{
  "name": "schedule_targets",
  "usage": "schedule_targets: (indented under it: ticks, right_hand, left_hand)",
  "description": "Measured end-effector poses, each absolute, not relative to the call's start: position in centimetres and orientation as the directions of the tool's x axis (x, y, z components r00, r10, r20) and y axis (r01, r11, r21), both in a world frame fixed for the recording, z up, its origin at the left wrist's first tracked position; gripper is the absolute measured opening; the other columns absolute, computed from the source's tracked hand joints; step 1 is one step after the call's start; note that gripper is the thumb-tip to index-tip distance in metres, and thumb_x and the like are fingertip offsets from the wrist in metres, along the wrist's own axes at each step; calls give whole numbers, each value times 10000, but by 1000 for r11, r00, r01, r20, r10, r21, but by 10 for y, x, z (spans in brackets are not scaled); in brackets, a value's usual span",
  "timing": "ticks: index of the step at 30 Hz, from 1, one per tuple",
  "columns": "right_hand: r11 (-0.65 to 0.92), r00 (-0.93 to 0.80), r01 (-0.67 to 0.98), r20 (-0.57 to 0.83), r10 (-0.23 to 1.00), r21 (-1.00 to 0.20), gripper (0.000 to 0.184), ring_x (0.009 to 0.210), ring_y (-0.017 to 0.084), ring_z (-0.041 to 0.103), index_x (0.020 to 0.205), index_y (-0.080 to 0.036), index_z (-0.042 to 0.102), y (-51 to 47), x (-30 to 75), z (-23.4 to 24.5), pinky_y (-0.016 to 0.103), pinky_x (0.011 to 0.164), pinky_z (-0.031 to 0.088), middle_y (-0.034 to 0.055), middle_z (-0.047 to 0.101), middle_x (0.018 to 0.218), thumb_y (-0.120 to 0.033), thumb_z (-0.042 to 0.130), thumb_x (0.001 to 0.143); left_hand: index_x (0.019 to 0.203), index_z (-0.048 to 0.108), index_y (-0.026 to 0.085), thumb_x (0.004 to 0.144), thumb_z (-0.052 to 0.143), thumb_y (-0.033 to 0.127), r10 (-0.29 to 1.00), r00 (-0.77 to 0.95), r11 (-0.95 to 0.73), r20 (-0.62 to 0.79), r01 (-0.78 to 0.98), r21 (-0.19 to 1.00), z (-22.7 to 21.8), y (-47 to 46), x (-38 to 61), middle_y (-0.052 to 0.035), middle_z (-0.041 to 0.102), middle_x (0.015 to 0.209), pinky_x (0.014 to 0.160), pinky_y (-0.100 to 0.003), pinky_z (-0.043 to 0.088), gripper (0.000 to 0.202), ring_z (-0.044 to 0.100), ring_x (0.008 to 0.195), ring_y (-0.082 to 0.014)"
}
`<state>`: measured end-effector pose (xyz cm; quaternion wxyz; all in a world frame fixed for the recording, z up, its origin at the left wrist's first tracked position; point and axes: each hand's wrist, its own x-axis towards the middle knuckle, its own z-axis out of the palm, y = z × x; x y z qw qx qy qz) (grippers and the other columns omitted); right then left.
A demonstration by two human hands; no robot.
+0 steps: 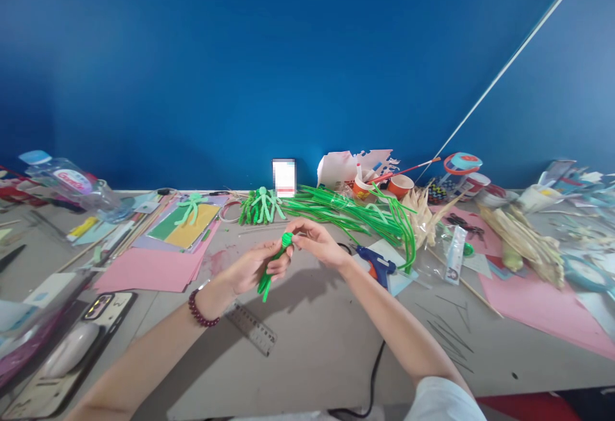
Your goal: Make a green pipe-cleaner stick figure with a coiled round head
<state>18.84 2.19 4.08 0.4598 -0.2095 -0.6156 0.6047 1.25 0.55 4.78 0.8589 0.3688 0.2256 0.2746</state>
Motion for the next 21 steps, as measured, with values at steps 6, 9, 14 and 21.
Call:
schedule_targets:
  ticks: [6,9,14,21]
  right_hand:
    - [160,-424,-327,296,856,-931,249,563,112,584,881,-172,597,22,186,37,281,574,494,-4,608,703,-332,716,732]
    - [127,-417,-335,268,869,-934,242,556,105,577,873,-172,609,20,185,37,282,575,496,2,619,730,-336,716,730]
    - [-2,-448,-405,196,872,-914,232,552,88,552,856,-179,625,16,181,37,252,562,477,8,618,783,-337,725,718]
    - [-84,-452,-447,144,881,-891,217,560,81,519,862,-197,631,13,176,32,230,568,453,6,611,801,-336,717,718]
  left_hand:
    - [789,580,114,853,524,381,648,737,550,-192,-278,788,49,5,12,64,264,518,451,-191,262,280,219,450,-62]
    - [794,579,110,851,527,383,651,737,533,-182,-274,800,50,4,12,69,249,516,448,-195,248,284,201,449,-60]
    - [788,569,112,831,553,380,621,771,530,-140,-282,800,50,3,10,72,249,503,454,-212,248,272,204,443,-62]
    - [789,563,118,827,552,390,595,797,532,-104,-294,794,46,4,9,73,247,503,456,-212,261,275,210,436,-62]
